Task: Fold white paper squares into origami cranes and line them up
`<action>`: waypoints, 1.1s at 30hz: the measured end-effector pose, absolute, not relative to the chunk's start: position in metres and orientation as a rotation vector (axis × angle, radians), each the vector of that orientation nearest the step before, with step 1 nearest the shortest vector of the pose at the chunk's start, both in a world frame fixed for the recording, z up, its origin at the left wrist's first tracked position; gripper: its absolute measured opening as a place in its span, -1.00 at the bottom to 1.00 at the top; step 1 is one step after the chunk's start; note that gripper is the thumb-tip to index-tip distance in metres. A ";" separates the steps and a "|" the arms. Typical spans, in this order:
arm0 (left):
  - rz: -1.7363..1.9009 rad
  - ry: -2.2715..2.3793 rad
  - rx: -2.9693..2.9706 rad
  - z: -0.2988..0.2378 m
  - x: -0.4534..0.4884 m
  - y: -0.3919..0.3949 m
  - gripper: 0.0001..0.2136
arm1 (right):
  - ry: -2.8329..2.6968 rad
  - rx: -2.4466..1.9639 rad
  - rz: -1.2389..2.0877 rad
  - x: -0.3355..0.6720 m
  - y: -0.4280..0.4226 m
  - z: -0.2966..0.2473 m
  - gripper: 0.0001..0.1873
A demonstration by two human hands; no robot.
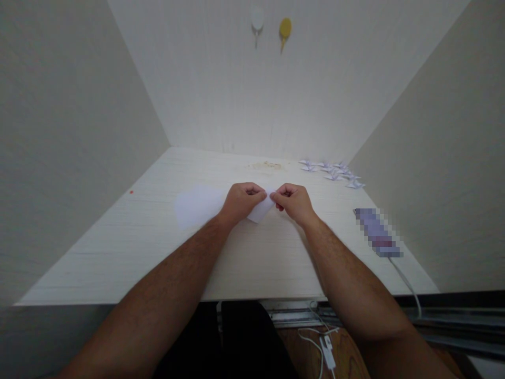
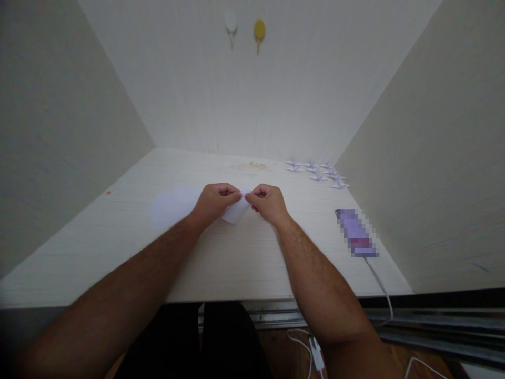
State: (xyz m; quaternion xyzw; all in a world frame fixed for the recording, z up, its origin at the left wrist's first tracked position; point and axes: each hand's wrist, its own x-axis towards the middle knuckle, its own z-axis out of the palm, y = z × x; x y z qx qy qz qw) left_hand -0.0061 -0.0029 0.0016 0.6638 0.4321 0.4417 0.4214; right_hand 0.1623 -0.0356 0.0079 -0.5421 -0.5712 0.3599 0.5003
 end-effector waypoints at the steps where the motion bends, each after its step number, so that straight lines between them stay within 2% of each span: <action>1: 1.108 1.083 1.664 0.002 -0.006 -0.003 -0.82 | -1.381 -1.314 0.870 0.162 -0.036 0.008 -0.75; 11: 1.112 1.093 1.673 0.001 -0.006 -0.002 -0.84 | -1.346 -1.287 0.917 0.160 -0.035 0.008 -0.75; 16: 1.171 1.037 1.526 0.004 -0.005 -0.003 -0.83 | -1.251 -1.203 1.015 0.157 -0.035 0.006 -0.59; 22: 1.206 1.002 1.415 0.006 -0.001 -0.005 -0.82 | -1.225 -1.225 1.002 0.152 -0.037 0.003 -0.71; 33: 1.247 1.128 1.401 0.011 0.002 -0.011 -0.83 | -1.147 -1.175 0.945 0.148 -0.036 0.002 -0.72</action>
